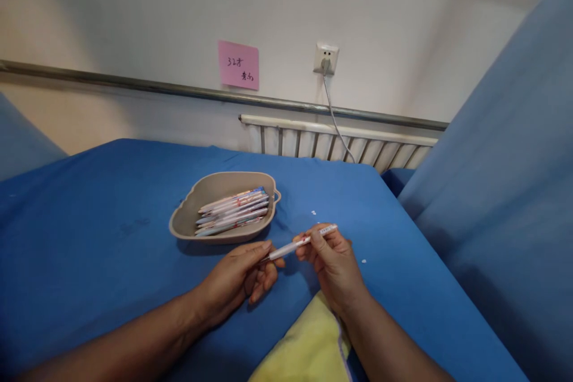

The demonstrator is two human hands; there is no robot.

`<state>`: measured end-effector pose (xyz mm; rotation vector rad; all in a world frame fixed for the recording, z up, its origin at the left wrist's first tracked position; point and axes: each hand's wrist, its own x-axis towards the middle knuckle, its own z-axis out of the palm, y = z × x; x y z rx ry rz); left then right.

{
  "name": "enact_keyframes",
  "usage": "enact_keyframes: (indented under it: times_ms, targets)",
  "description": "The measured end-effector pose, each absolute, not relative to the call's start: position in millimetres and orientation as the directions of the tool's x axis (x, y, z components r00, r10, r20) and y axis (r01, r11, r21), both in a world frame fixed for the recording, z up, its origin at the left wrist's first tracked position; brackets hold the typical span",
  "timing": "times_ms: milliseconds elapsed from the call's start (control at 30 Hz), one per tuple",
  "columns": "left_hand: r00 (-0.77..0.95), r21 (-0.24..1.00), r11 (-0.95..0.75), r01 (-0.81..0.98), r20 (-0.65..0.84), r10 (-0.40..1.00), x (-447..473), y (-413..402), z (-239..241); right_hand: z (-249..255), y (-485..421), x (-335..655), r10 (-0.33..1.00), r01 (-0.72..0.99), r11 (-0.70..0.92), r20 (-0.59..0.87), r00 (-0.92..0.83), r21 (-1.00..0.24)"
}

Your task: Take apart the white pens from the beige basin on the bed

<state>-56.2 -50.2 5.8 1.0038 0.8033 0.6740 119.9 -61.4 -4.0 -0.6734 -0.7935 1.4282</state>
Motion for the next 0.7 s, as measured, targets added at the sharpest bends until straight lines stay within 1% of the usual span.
enact_keyframes:
  times_ms: [67,233,333,433,500,600,700]
  targets:
    - [0.534,0.91,0.398,-0.116,-0.28,0.797,-56.8,-50.1,5.5,-3.3,-60.9,121.4,0.998,-0.593,0.041,0.062,-0.015,-0.804]
    - [0.532,0.926,0.364,-0.103,-0.257,0.807,-56.3,-51.8,7.1,0.0,-61.6,122.4,0.999,-0.596,0.036,0.048,-0.005,-0.802]
    - [0.521,0.942,0.328,-0.076,-0.243,0.818,-55.8,-50.8,7.4,0.3,-60.3,123.9,0.998,-0.592,0.053,0.033,0.044,-0.804]
    - [0.451,0.965,0.254,-0.063,-0.199,0.87,-54.9,-48.7,5.6,-1.5,-57.7,125.1,0.991,-0.585,0.092,0.017,0.132,-0.806]
    - [0.382,0.979,0.193,-0.066,-0.154,0.911,-53.8,-48.0,3.7,-2.8,-56.6,124.3,0.987,-0.575,0.093,0.0,0.16,-0.813]
    - [0.324,0.987,0.142,-0.078,-0.109,0.94,-52.2,-48.6,1.3,-3.6,-56.7,122.3,0.992,-0.603,0.045,-0.035,0.119,-0.796]
    - [0.297,0.987,0.14,-0.082,-0.11,0.949,-51.6,-49.6,0.3,-3.7,-55.7,124.9,0.994,-0.676,0.003,-0.074,0.085,-0.737]
